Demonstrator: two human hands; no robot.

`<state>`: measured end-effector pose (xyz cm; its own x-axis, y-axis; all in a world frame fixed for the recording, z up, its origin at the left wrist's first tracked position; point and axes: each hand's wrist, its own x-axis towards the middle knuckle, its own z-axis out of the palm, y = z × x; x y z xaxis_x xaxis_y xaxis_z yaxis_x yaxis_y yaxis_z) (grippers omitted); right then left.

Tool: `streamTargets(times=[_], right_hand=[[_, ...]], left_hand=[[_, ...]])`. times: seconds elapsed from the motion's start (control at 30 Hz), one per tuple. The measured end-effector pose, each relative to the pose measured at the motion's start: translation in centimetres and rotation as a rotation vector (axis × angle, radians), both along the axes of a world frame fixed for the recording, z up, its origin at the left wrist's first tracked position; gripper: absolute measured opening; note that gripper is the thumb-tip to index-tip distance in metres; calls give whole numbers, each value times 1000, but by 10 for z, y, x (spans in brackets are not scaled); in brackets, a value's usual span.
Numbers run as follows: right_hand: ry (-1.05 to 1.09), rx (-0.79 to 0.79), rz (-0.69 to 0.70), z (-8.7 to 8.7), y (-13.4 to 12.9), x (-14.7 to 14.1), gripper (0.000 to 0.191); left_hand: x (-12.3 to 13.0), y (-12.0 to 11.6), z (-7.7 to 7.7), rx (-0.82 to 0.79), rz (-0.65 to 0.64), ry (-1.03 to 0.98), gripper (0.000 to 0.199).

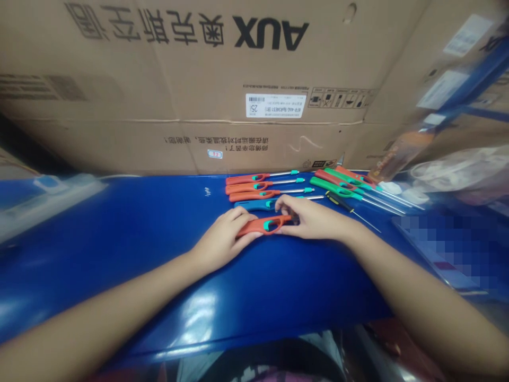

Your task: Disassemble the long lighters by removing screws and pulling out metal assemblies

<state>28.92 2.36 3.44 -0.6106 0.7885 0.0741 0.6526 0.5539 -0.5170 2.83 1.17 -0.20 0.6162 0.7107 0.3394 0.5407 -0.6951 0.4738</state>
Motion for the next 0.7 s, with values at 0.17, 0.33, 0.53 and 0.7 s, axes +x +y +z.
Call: streamTargets(times=[0.17,0.33,0.53,0.7], right_hand=[[31,7,31,-9,13,7,29],[-44,72,31,-12,12,4,36],[-69,160,41,-8,5,1,28],[-122,248,89,-3,-2,-5,25]], left_hand=[[1,-1,2,-63,44,-87,30],[0,0,1,-83,136,-166,31],[0,-1,2,-112,210,-276,32],[-1,-2,-1,-138,185,-378,30]])
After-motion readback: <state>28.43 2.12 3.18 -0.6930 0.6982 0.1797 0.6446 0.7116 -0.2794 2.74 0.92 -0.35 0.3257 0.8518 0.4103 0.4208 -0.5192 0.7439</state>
